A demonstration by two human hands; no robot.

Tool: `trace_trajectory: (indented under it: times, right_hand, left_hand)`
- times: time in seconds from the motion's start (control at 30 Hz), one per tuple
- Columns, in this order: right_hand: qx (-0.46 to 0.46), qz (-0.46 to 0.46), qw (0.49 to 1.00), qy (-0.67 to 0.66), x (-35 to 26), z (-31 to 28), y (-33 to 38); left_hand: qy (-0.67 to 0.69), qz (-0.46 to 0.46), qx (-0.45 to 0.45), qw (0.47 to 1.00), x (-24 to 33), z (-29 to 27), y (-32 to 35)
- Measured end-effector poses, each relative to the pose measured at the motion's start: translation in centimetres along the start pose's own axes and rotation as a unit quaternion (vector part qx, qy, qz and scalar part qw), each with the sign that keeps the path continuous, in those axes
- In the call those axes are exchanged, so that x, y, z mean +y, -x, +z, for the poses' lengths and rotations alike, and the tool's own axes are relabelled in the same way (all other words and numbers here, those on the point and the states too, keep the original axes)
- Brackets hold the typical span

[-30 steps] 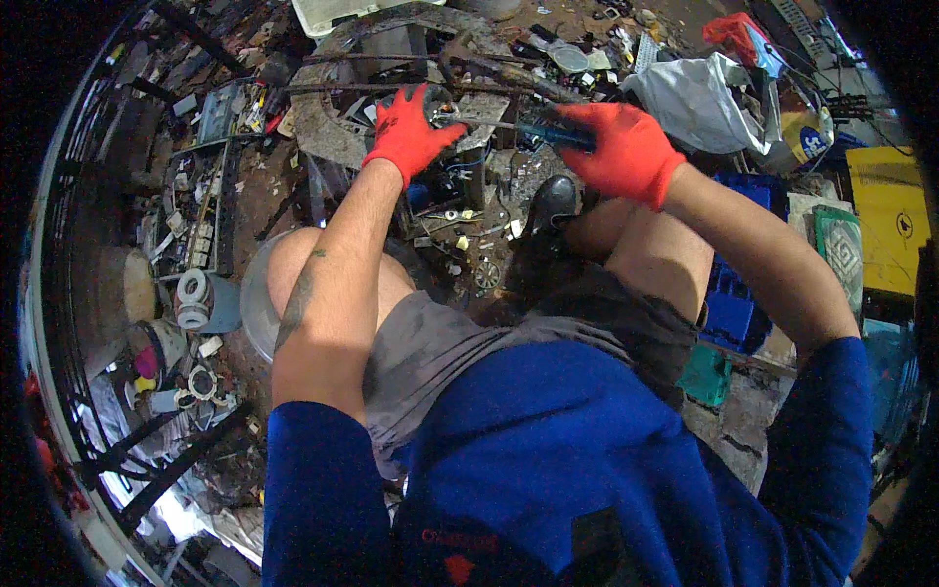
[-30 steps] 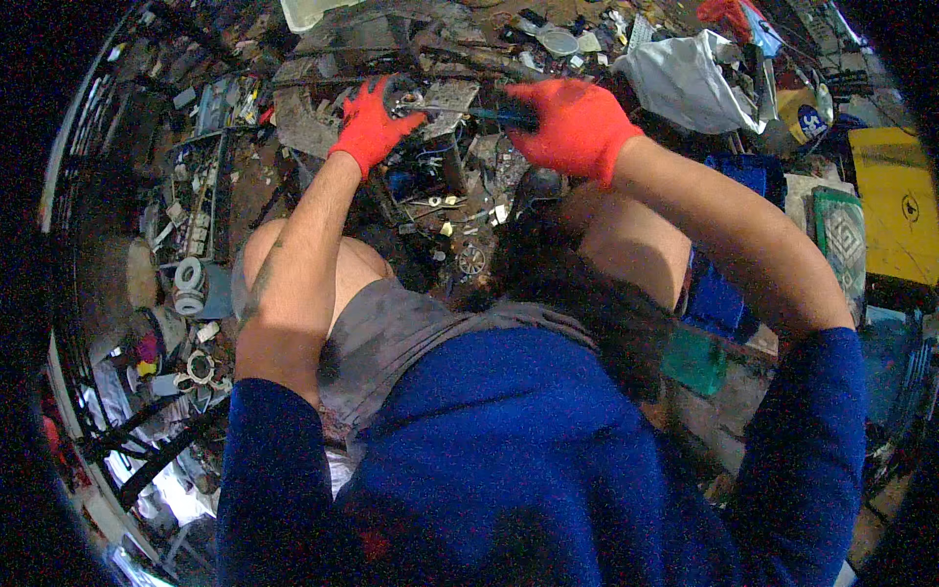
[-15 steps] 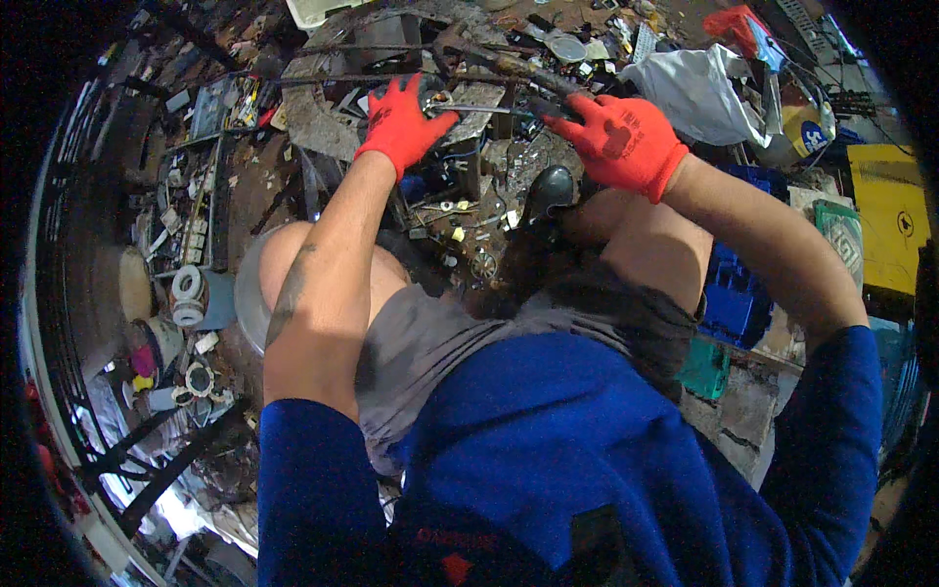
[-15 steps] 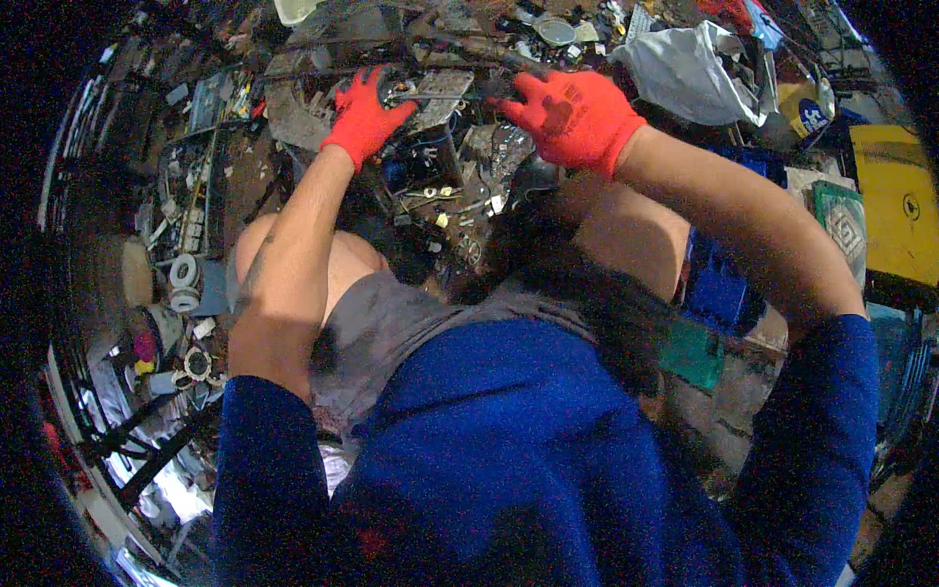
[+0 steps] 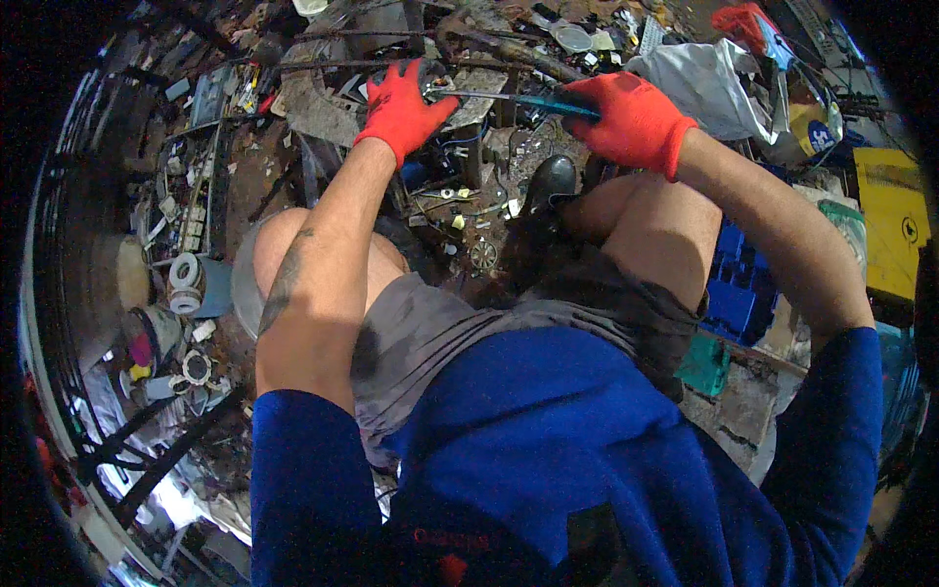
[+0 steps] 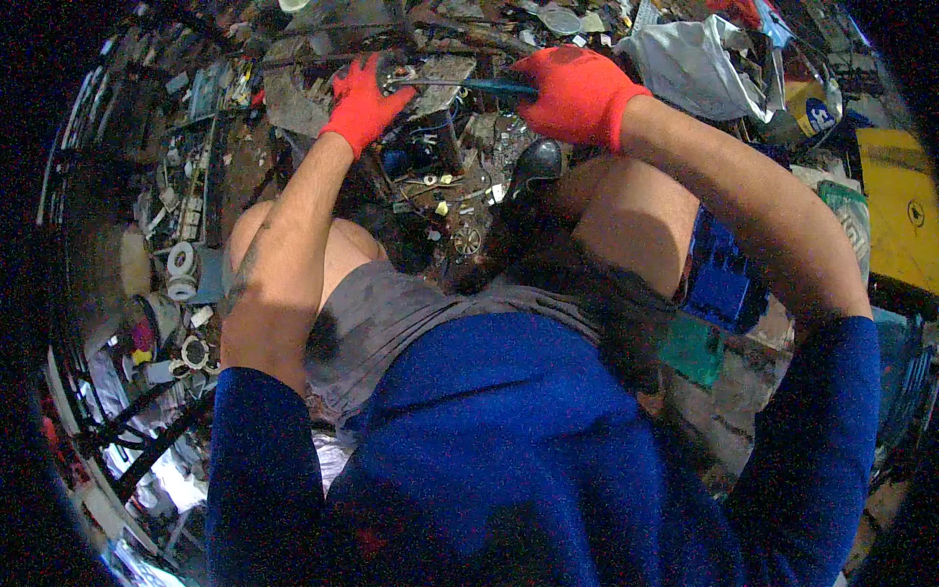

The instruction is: The person sits on the floor and uses pliers to strip wires and remove components from a small electronic device. They then use a screwdriver to pry apart the device's casing and continue to extract internal parts.

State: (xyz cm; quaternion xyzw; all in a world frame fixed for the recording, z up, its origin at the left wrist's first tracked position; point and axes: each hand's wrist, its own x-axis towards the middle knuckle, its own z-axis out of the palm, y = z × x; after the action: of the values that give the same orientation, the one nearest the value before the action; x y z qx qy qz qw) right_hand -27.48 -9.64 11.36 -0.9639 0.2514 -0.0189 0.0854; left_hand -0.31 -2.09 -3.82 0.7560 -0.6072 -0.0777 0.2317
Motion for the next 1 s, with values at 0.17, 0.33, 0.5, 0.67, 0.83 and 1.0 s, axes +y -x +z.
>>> trace_trajectory:
  times: [0.17, 0.33, 0.5, 0.67, 0.83, 1.0]
  right_hand:
    - [0.053, -0.061, 0.979, 0.187, 0.0, 1.4, 1.4]
    - [-0.079, 0.019, 0.935, -0.345, 4.2, -0.3, 0.0]
    - [-0.261, 0.036, 0.9, -0.348, 4.2, -2.0, 0.1]
    - [0.101, -0.154, 0.975, 0.123, 2.2, 0.5, 1.5]
    - [0.026, 0.005, 0.984, -0.176, 2.7, 0.2, 0.4]
    - [-0.247, -0.122, 0.949, -0.151, 4.6, -1.5, -1.5]
  left_hand:
    - [-0.014, -0.007, -0.018, 1.0, 0.7, -0.5, -0.1]
    - [-0.009, 0.003, -0.012, 1.0, 0.0, -0.1, -0.1]
    - [0.012, -0.001, 0.006, 1.0, -0.1, -0.2, 0.3]
    - [-0.003, -0.006, 0.026, 1.0, -0.3, 0.4, 0.3]
    - [0.015, -0.007, 0.024, 1.0, 0.0, 0.2, 0.2]
    - [0.013, -0.01, 0.015, 1.0, 0.2, 0.0, 0.3]
